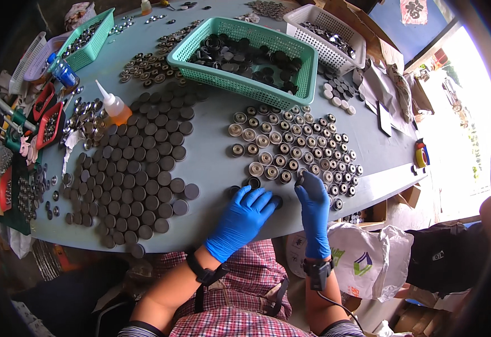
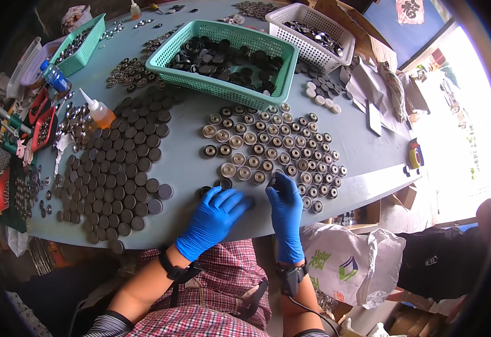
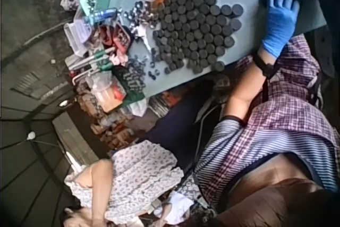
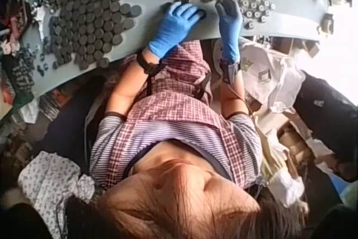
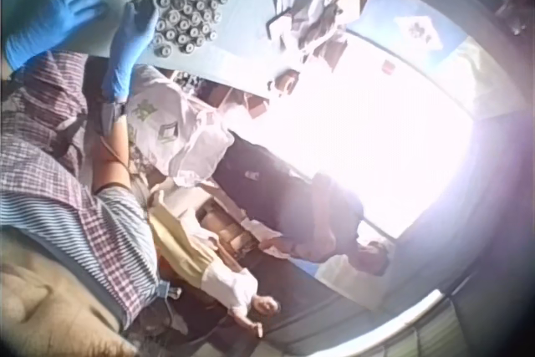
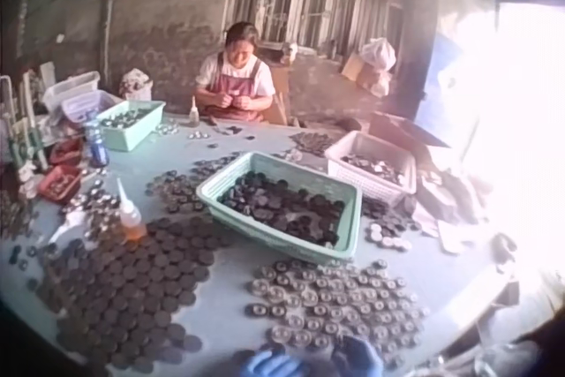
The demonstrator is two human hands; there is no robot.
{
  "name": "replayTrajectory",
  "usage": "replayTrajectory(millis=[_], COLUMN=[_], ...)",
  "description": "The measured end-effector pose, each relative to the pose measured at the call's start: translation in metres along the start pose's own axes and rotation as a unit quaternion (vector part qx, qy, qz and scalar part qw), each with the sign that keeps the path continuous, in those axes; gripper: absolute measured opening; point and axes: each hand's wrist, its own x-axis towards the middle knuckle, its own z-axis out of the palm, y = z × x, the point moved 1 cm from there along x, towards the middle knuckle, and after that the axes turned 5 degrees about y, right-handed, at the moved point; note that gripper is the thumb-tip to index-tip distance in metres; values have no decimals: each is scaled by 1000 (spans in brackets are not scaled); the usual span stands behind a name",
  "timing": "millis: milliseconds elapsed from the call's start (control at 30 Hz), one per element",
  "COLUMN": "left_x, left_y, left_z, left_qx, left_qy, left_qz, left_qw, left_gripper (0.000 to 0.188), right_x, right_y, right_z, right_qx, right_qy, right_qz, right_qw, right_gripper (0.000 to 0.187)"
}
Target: Assembling small black discs into metal ring housings at a workshop table.
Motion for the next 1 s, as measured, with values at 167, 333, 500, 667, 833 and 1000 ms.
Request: replayTrajectory(millis=[167,333,500,667,833,1000], left_x=[-8,-9,-10,-11,-23,-40], left_y=[-5,-7,-9,-9,-18,-22], left_z=[-5,-11,-11,-16,-27,-40], left_qx=[-29,-19,-22,-23,-114,-124], left_qy=[38,37,34,45,101,132], left_qz=[-36,-32,-33,-41,-105,-138], left_qw=[998,999,999,998,983,974], left_gripper=[31,30,32,34,34,33], right_x=[10,17,28,29,7,5], right_y=[-11,-15,-23,-26,-12,-40], right_z=[20,26,32,41,28,36], right_qx=[-297,-386,-465,-497,-488,-386], right_qy=[-37,-58,-108,-147,-105,-96], right_qz=[-209,-248,-266,-299,-316,-278], right_qw=[931,886,838,801,807,874], right_gripper=[35,30,23,14,22,25])
